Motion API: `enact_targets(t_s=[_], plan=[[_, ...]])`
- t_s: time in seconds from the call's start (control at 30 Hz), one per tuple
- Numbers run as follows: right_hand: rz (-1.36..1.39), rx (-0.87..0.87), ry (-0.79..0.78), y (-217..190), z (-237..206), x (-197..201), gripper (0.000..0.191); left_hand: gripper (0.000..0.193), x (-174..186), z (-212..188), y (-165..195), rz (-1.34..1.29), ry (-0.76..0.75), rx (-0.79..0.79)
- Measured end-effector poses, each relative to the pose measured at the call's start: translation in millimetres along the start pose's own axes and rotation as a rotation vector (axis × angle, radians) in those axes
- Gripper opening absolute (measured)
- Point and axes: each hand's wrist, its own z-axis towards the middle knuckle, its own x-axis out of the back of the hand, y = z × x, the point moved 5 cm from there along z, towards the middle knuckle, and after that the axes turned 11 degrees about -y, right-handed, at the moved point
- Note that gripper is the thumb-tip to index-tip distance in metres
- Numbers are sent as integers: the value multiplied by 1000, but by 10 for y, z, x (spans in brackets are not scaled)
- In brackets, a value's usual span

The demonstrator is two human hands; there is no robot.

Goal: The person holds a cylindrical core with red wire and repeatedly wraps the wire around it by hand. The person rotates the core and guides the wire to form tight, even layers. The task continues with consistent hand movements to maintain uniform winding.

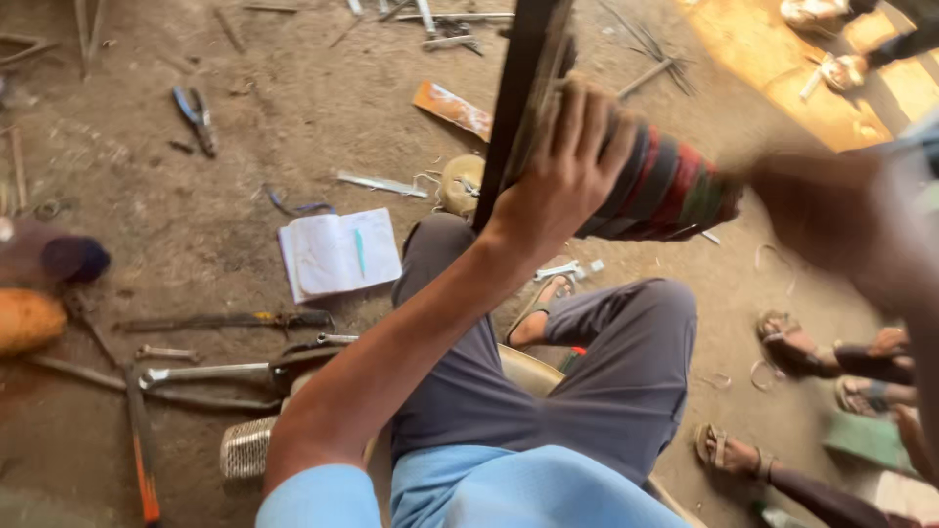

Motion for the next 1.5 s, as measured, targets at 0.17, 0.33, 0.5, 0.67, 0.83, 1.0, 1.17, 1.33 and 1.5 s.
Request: enact_targets(t_s=[0.17,0.33,0.5,0.67,0.83,1.0,1.17,1.33,1.5], plan=[[306,196,-82,-187,1326,-493,34,47,115,-211,-34,-123,72,-2],[197,121,-517,-1114,356,-1754,30,49,28,-162,-141,-166,37,48],[48,427,-134,-545,-316,41,38,50,-38,5,-80,-88,29,74],[315,514,233,-249,1277,300,31,47,-2,-135,-15,-132,50,-3],[328,378,-161,-1076,748,-1601,26,49,-63,-198,-115,-143,51,6],[139,427,-252,-744,-336,-432,24,58,-111,-34,-84,-116,3,-3],[243,494,205,-69,981,300,25,51,-29,-158,19,-137,88,-25],[321,412,-78,-588,1060,-1751,25,55,-68,-238,-68,-148,18,28],[195,419,-273,-776,-266,-1144,26,57,-115,-13,-180,-107,-10,44]])
